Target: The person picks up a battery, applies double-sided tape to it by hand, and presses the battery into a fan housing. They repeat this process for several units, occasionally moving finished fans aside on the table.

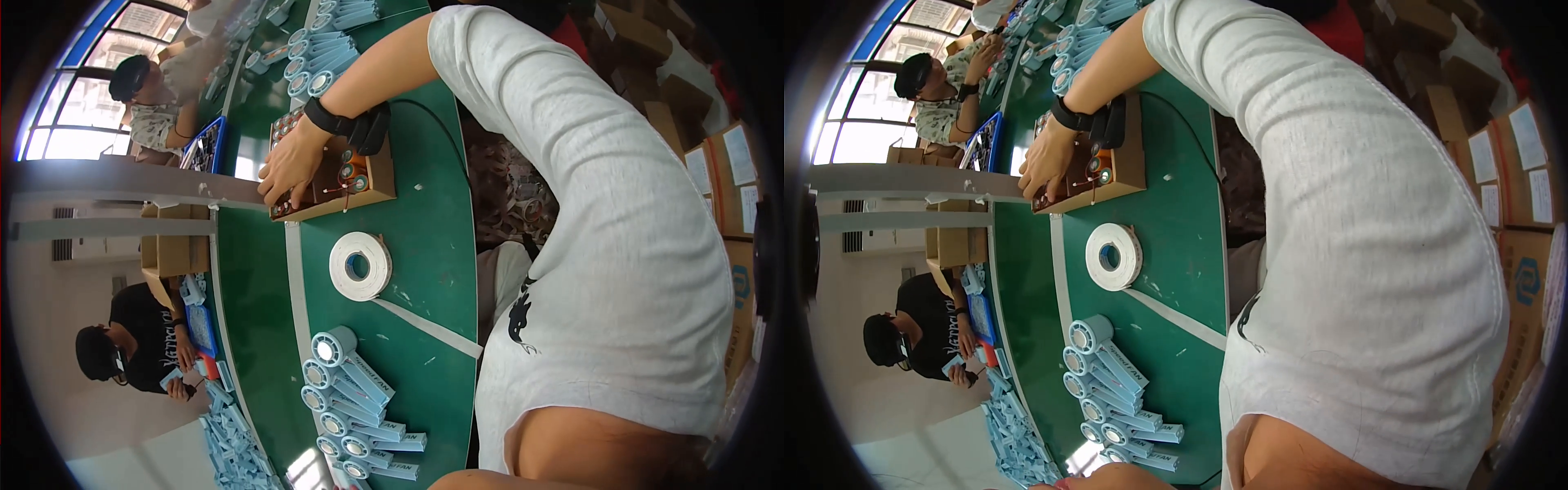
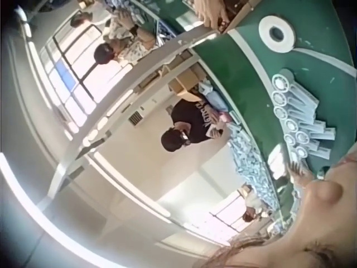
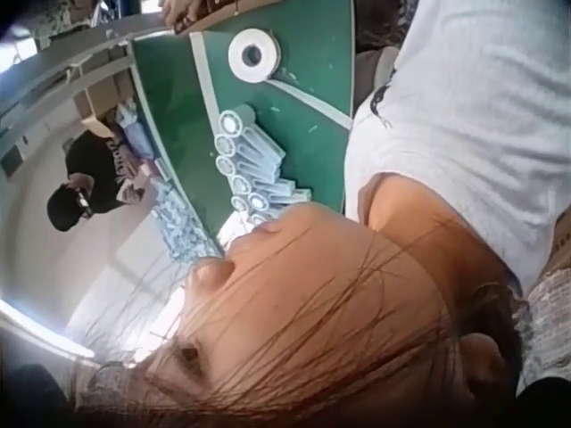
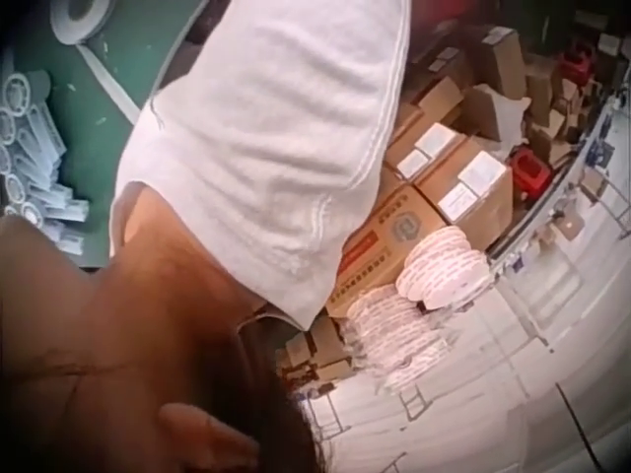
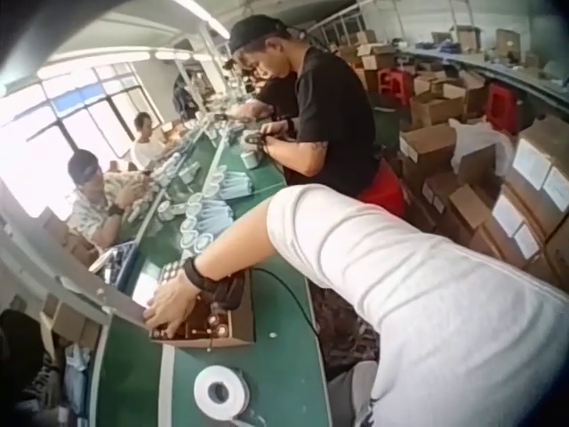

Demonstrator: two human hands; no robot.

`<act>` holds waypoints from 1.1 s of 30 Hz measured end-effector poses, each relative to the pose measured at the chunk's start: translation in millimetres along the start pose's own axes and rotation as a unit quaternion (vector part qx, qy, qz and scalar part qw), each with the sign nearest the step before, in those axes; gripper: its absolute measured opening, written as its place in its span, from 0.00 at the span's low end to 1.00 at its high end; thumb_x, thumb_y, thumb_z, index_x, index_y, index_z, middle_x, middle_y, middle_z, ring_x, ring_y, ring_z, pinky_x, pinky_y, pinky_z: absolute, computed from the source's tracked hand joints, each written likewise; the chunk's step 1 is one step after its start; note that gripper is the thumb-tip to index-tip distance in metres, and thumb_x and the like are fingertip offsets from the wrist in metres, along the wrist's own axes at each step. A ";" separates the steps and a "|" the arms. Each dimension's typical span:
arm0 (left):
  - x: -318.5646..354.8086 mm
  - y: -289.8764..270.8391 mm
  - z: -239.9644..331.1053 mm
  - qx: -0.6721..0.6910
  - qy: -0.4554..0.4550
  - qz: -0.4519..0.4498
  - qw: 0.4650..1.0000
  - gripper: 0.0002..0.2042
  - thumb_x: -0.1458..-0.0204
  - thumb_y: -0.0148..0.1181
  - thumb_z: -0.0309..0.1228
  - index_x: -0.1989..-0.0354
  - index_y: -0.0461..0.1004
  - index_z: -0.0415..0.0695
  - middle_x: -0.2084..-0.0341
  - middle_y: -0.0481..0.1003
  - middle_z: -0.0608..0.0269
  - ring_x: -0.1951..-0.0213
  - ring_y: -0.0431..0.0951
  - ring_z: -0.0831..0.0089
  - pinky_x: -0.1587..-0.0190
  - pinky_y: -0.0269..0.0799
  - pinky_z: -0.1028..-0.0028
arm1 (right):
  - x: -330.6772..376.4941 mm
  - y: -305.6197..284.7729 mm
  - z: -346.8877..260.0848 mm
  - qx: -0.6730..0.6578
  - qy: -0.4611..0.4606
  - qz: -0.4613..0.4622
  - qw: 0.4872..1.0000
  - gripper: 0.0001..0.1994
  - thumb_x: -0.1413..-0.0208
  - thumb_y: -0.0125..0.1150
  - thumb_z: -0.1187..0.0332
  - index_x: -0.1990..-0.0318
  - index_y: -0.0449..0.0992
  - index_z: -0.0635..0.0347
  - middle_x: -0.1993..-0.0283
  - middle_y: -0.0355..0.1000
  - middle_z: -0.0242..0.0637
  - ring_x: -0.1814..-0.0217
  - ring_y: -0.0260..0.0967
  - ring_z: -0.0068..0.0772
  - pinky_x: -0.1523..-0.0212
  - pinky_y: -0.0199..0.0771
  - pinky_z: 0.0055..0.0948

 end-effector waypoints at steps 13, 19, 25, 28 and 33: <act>-3.9 97.8 95.3 0.147 0.053 -0.130 0.979 0.16 0.56 0.54 0.20 0.55 0.68 0.35 0.70 0.74 0.55 0.67 0.73 0.68 0.60 0.67 0.73 | -23.8 10.7 -1.6 -0.053 0.037 -0.084 0.994 0.18 0.42 0.41 0.57 0.70 0.69 0.64 0.68 0.70 0.48 0.65 0.67 0.48 0.64 0.66 0.39; -9.0 113.7 130.6 0.108 0.130 -0.307 0.937 0.17 0.57 0.57 0.22 0.56 0.67 0.35 0.66 0.73 0.52 0.61 0.71 0.62 0.56 0.65 0.68 | -6.8 -15.1 -3.2 -0.099 0.057 0.050 0.992 0.18 0.42 0.40 0.60 0.73 0.70 0.67 0.76 0.69 0.50 0.72 0.66 0.50 0.68 0.65 0.38; -32.9 167.7 175.8 -0.056 0.360 -0.286 0.886 0.28 0.61 0.55 0.18 0.46 0.58 0.39 0.47 0.58 0.54 0.48 0.59 0.51 0.50 0.60 0.62 | -4.4 -38.9 -7.8 -0.075 0.035 0.191 0.978 0.16 0.43 0.43 0.62 0.75 0.69 0.66 0.80 0.67 0.47 0.79 0.65 0.46 0.76 0.65 0.33; -52.0 199.4 153.9 -0.175 0.361 -0.259 0.879 0.33 0.65 0.51 0.14 0.44 0.54 0.39 0.45 0.55 0.55 0.48 0.58 0.50 0.51 0.61 0.62 | -11.2 -83.8 -14.2 -0.142 0.030 0.307 0.940 0.19 0.43 0.44 0.61 0.78 0.68 0.68 0.84 0.64 0.47 0.83 0.62 0.43 0.78 0.62 0.32; -57.2 216.3 151.3 -0.140 0.340 -0.254 0.895 0.35 0.69 0.47 0.12 0.43 0.54 0.40 0.45 0.56 0.54 0.51 0.60 0.50 0.51 0.61 0.61 | -20.2 -116.9 -47.6 -0.215 0.102 0.332 0.913 0.22 0.43 0.44 0.60 0.82 0.67 0.70 0.86 0.63 0.46 0.85 0.59 0.39 0.80 0.60 0.31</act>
Point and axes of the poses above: each hand's wrist, its own x-axis away from the middle knuckle, its own y-axis out of the palm, z = x × y, the point moved 3 cm from there along -x, towards the middle knuckle
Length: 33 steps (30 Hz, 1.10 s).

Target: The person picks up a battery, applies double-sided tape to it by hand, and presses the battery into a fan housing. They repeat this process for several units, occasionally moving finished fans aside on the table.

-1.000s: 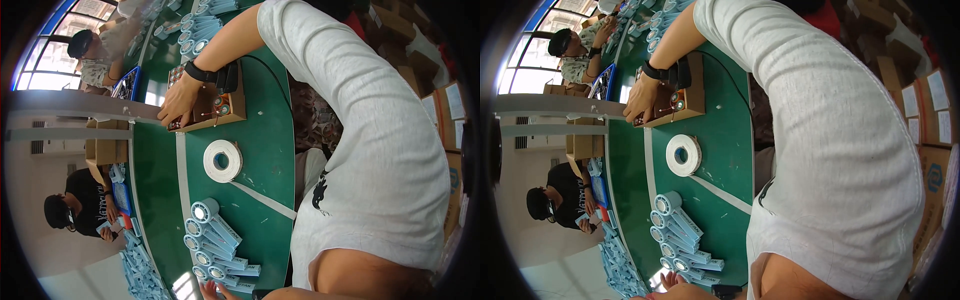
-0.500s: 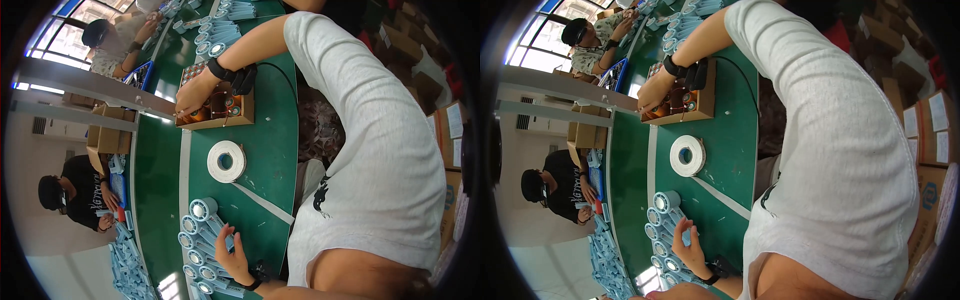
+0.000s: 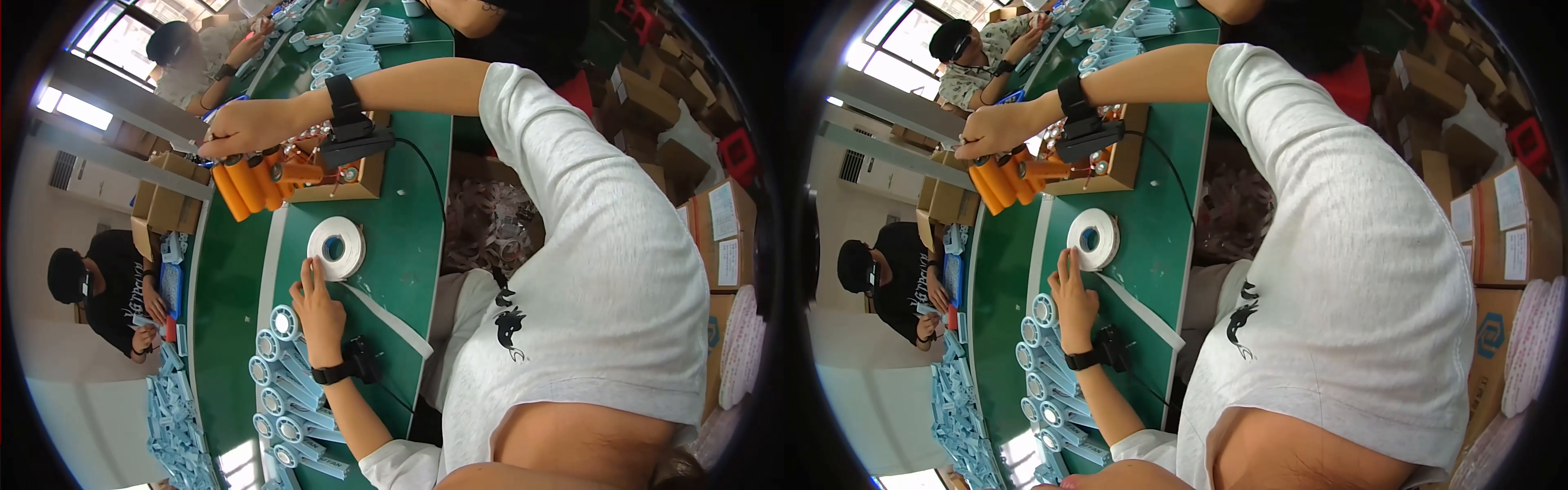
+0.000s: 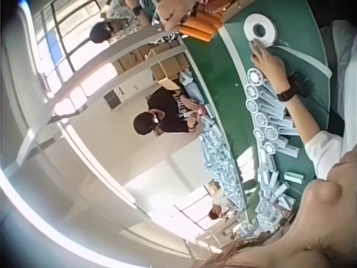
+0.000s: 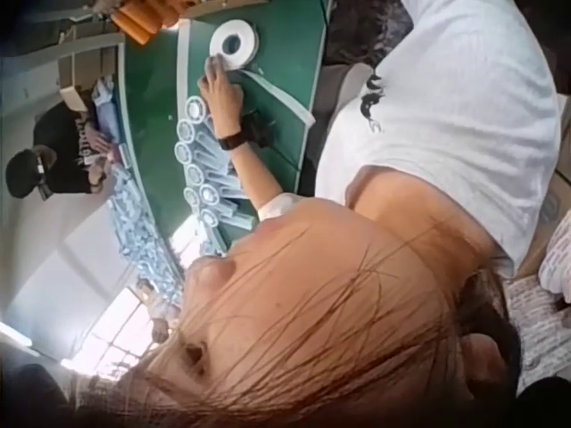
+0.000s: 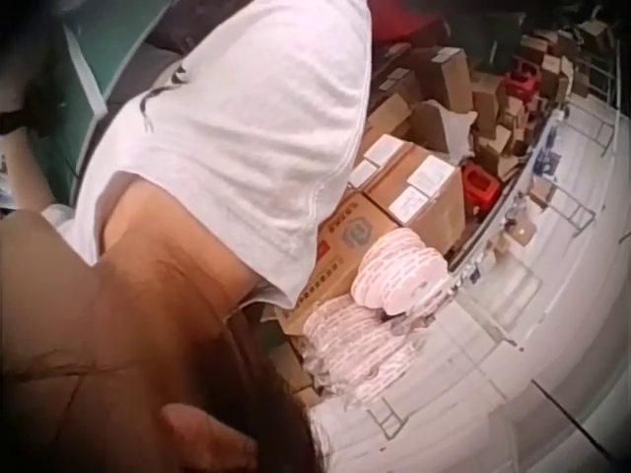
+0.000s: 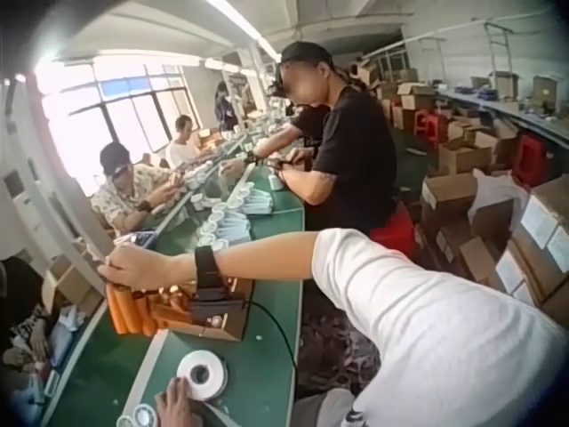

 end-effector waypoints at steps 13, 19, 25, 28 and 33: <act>33.0 -15.1 30.1 0.118 0.063 -0.021 0.991 0.26 0.69 0.55 0.23 0.54 0.65 0.41 0.54 0.59 0.54 0.55 0.61 0.54 0.53 0.59 0.62 | 63.1 105.6 35.5 0.338 -0.114 -0.305 0.883 0.16 0.50 0.51 0.59 0.77 0.71 0.65 0.77 0.70 0.46 0.75 0.70 0.43 0.75 0.68 0.35; 85.7 -30.2 25.0 0.179 0.096 0.106 0.973 0.19 0.68 0.59 0.28 0.63 0.68 0.40 0.58 0.63 0.56 0.53 0.59 0.57 0.50 0.55 0.63 | 57.3 69.5 -4.8 0.346 0.081 -0.155 0.922 0.13 0.53 0.55 0.60 0.77 0.73 0.62 0.76 0.71 0.44 0.70 0.72 0.43 0.71 0.72 0.36; 110.1 -17.4 15.6 0.354 0.029 0.181 0.917 0.18 0.61 0.59 0.34 0.61 0.67 0.38 0.59 0.65 0.59 0.54 0.62 0.66 0.53 0.59 0.70 | 135.6 69.2 -56.5 0.218 0.380 -0.227 0.870 0.16 0.57 0.59 0.57 0.74 0.71 0.65 0.70 0.70 0.45 0.67 0.71 0.46 0.69 0.71 0.40; 111.8 -3.7 10.3 0.534 -0.026 0.188 0.824 0.21 0.56 0.58 0.40 0.59 0.65 0.37 0.59 0.67 0.59 0.56 0.64 0.72 0.57 0.61 0.76 | 155.3 104.1 -26.1 0.166 0.394 -0.041 0.903 0.18 0.59 0.60 0.56 0.72 0.71 0.65 0.67 0.69 0.46 0.65 0.70 0.47 0.66 0.70 0.39; 113.9 -0.6 21.3 0.541 -0.060 0.163 0.823 0.19 0.58 0.57 0.29 0.58 0.64 0.36 0.62 0.65 0.59 0.54 0.63 0.72 0.55 0.60 0.75 | 157.1 117.5 -6.3 0.155 0.357 -0.025 0.921 0.17 0.58 0.59 0.58 0.70 0.70 0.65 0.67 0.68 0.47 0.66 0.69 0.49 0.63 0.69 0.38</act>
Point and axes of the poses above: each hand's wrist, its own x-axis away from the middle knuckle, its own y-axis out of the palm, z = x × y, the point moved 3 cm from there along -x, towards the middle knuckle
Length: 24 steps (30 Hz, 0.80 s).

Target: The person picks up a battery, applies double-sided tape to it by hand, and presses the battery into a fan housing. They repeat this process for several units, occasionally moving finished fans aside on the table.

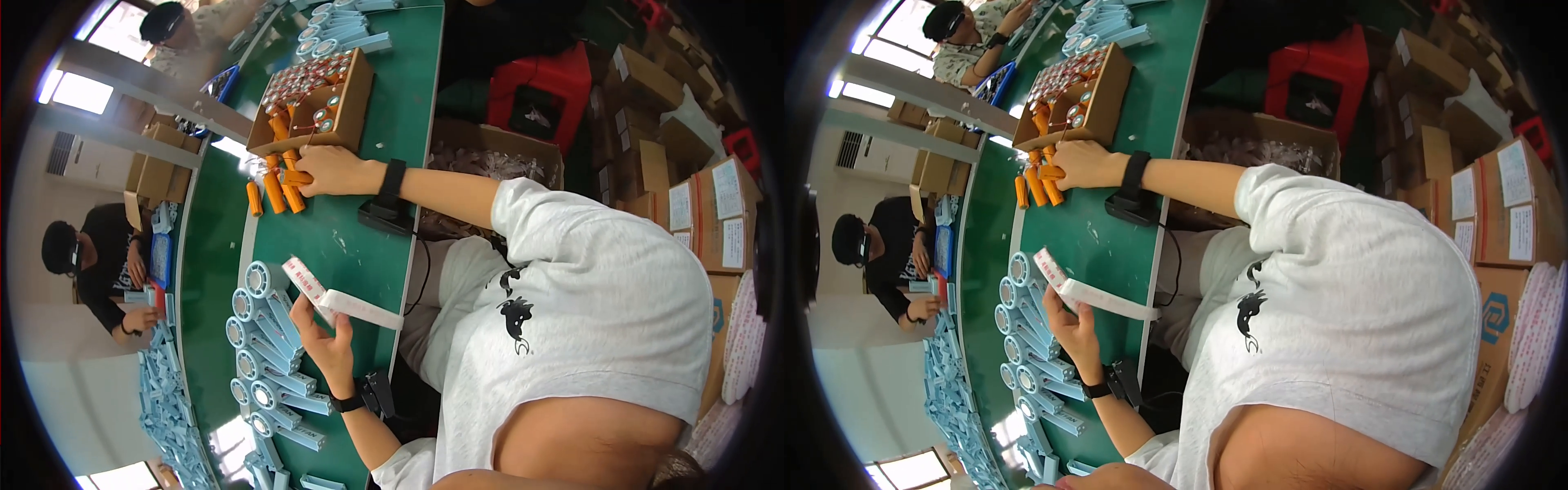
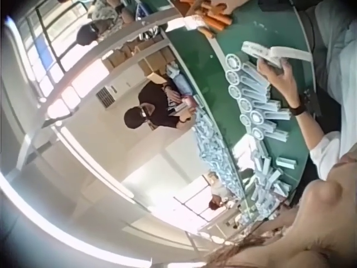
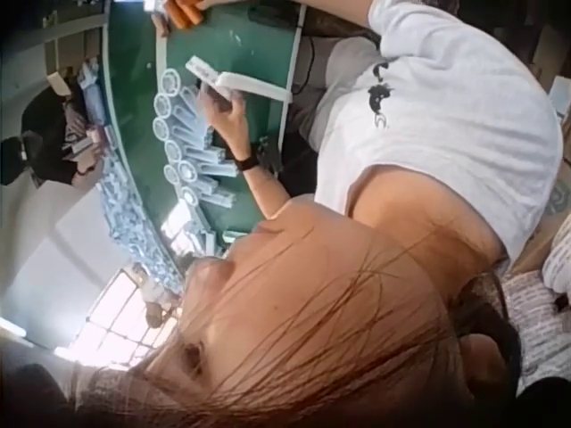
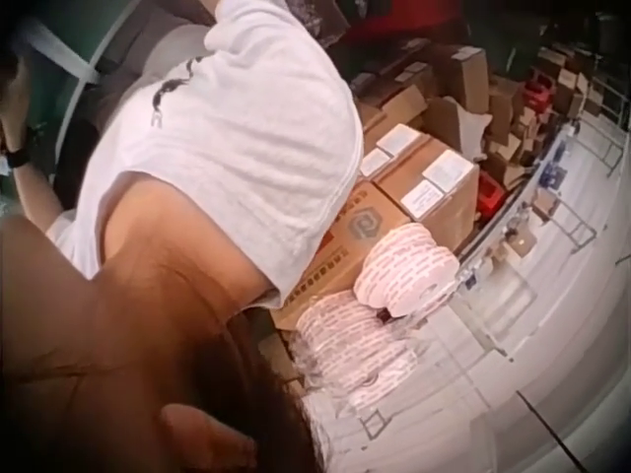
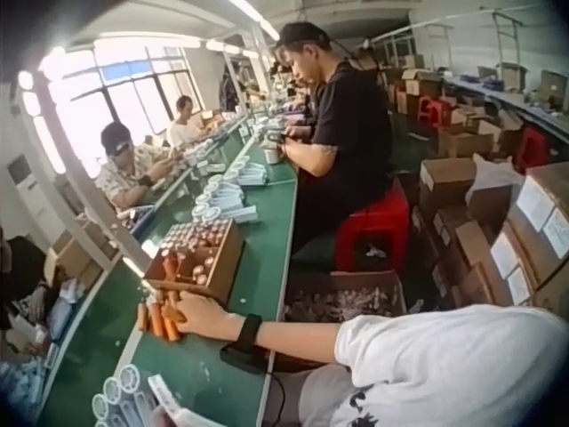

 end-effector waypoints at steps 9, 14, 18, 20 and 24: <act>-3.0 -25.2 -2.7 -0.285 0.056 0.045 0.956 0.24 0.61 0.59 0.25 0.52 0.61 0.36 0.61 0.69 0.59 0.51 0.62 0.65 0.45 0.45 0.66 | 87.1 -41.0 -59.6 -0.537 -0.022 -0.073 0.840 0.11 0.55 0.59 0.71 0.63 0.71 0.62 0.74 0.67 0.28 0.74 0.62 0.16 0.70 0.63 0.19; 1.6 -24.1 2.5 -0.344 0.072 0.150 0.924 0.25 0.62 0.61 0.25 0.52 0.62 0.37 0.62 0.72 0.60 0.51 0.62 0.65 0.43 0.35 0.63 | 113.9 -16.3 -102.1 -0.468 -0.026 -0.157 0.869 0.08 0.55 0.61 0.69 0.70 0.72 0.62 0.81 0.64 0.27 0.79 0.58 0.16 0.77 0.60 0.19; -5.6 -16.5 10.3 -0.354 0.113 0.141 0.918 0.25 0.61 0.62 0.27 0.52 0.62 0.37 0.65 0.74 0.59 0.52 0.64 0.63 0.43 0.39 0.65 | 112.0 -10.0 -105.1 -0.492 -0.008 -0.128 0.861 0.08 0.55 0.61 0.68 0.76 0.71 0.63 0.85 0.61 0.27 0.81 0.56 0.17 0.79 0.58 0.20; -7.4 -33.4 16.9 -0.382 0.122 0.185 0.897 0.25 0.61 0.62 0.26 0.51 0.62 0.37 0.65 0.74 0.59 0.52 0.64 0.63 0.44 0.41 0.65 | 114.0 -16.8 -95.6 -0.511 0.053 -0.172 0.841 0.11 0.54 0.61 0.67 0.80 0.70 0.64 0.86 0.60 0.28 0.82 0.55 0.18 0.80 0.56 0.21; -1.7 -64.9 31.2 -0.395 0.115 0.315 0.855 0.26 0.61 0.61 0.25 0.51 0.62 0.36 0.64 0.73 0.59 0.53 0.66 0.63 0.46 0.49 0.65 | 113.4 -19.7 -87.4 -0.367 -0.058 -0.248 0.895 0.10 0.53 0.59 0.66 0.76 0.69 0.64 0.83 0.63 0.31 0.82 0.58 0.19 0.79 0.58 0.20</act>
Point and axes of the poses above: each hand's wrist, its own x-axis away from the middle knuckle, its own y-axis out of the palm, z = x × y, the point moved 3 cm from there along -x, towards the middle knuckle
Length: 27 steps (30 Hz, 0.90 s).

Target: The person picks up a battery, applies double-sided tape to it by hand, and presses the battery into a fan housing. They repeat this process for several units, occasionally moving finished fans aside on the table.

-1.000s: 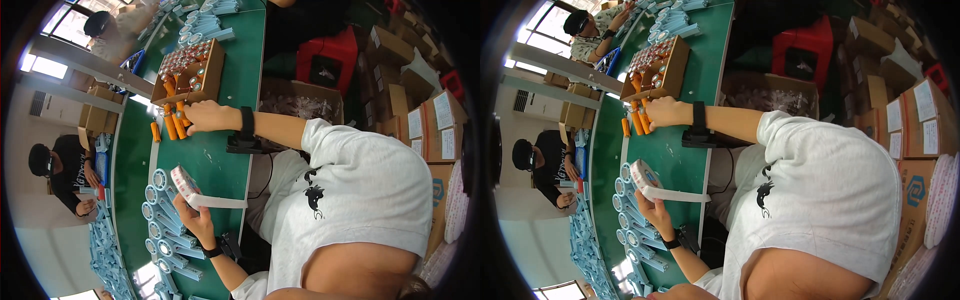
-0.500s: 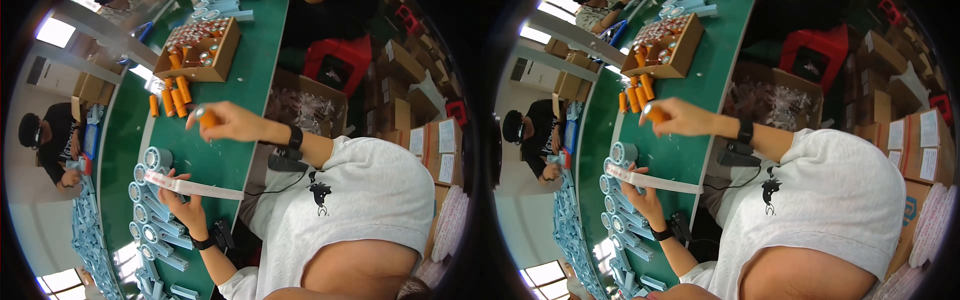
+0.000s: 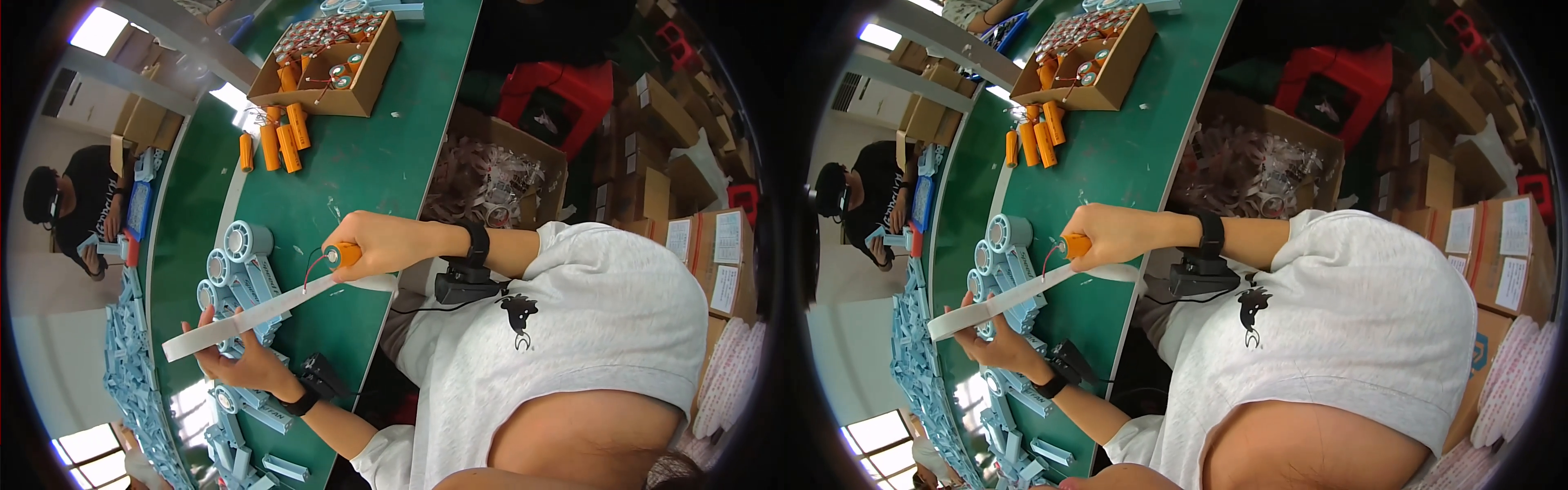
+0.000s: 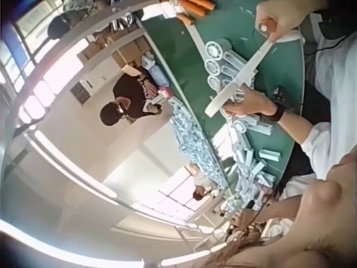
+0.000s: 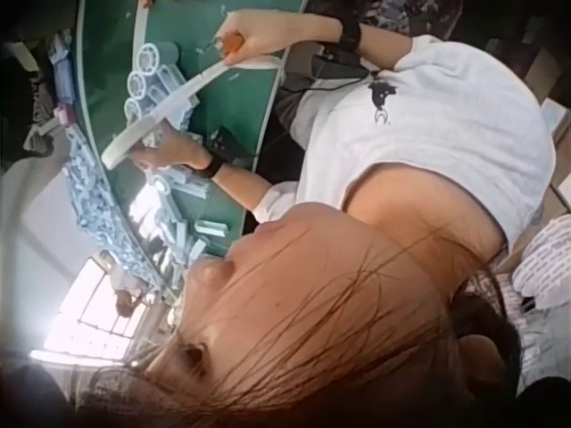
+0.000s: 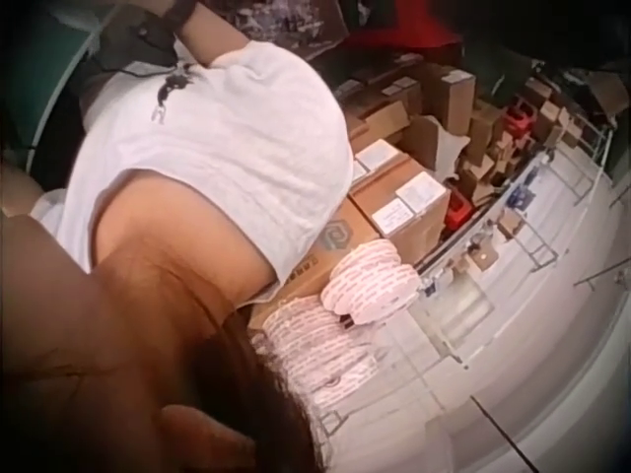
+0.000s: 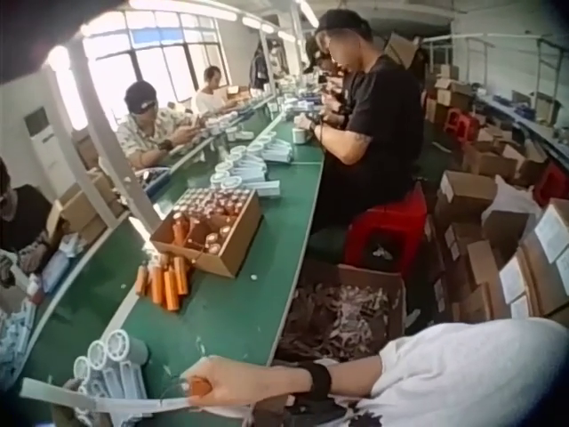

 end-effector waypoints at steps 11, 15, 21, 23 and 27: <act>3.9 0.0 -8.4 -0.003 -0.033 0.019 0.999 0.18 0.61 0.62 0.27 0.60 0.69 0.36 0.68 0.74 0.62 0.59 0.67 0.63 0.50 0.56 0.65 | -22.0 2.9 13.0 -0.286 -0.020 -0.010 0.958 0.13 0.47 0.53 0.69 0.55 0.64 0.63 0.72 0.66 0.32 0.77 0.61 0.17 0.77 0.61 0.18; 15.6 13.2 -1.2 -0.113 0.031 -0.059 0.991 0.24 0.59 0.63 0.28 0.52 0.65 0.35 0.66 0.74 0.60 0.57 0.66 0.67 0.50 0.59 0.68 | -26.8 -1.0 14.1 -0.313 -0.094 0.020 0.945 0.16 0.48 0.54 0.70 0.52 0.63 0.64 0.71 0.67 0.34 0.74 0.64 0.18 0.76 0.63 0.17; 22.8 18.4 -2.6 -0.098 0.049 -0.037 0.993 0.23 0.67 0.68 0.31 0.62 0.68 0.35 0.70 0.73 0.59 0.64 0.65 0.64 0.49 0.53 0.62 | -35.6 4.2 -0.5 -0.318 -0.082 0.075 0.942 0.17 0.51 0.55 0.74 0.52 0.65 0.66 0.66 0.71 0.39 0.74 0.68 0.23 0.73 0.67 0.19; 22.4 22.0 -2.6 -0.087 0.054 -0.038 0.994 0.21 0.69 0.69 0.31 0.67 0.69 0.36 0.72 0.73 0.60 0.67 0.67 0.65 0.50 0.52 0.61 | -45.0 7.3 -0.2 -0.297 -0.127 0.103 0.941 0.17 0.51 0.57 0.71 0.53 0.66 0.67 0.63 0.72 0.42 0.68 0.69 0.24 0.71 0.67 0.20; 20.9 16.2 -1.8 -0.103 0.069 -0.011 0.992 0.22 0.70 0.70 0.31 0.66 0.69 0.34 0.73 0.73 0.57 0.69 0.67 0.64 0.50 0.52 0.62 | -62.0 13.9 -19.7 -0.233 -0.129 0.130 0.955 0.14 0.51 0.57 0.71 0.58 0.69 0.70 0.63 0.72 0.42 0.65 0.71 0.26 0.69 0.68 0.22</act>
Point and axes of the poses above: each hand's wrist, its own x-axis away from the middle knuckle, its own y-axis out of the palm, z = x × y, the point moved 3 cm from there along -x, towards the middle knuckle
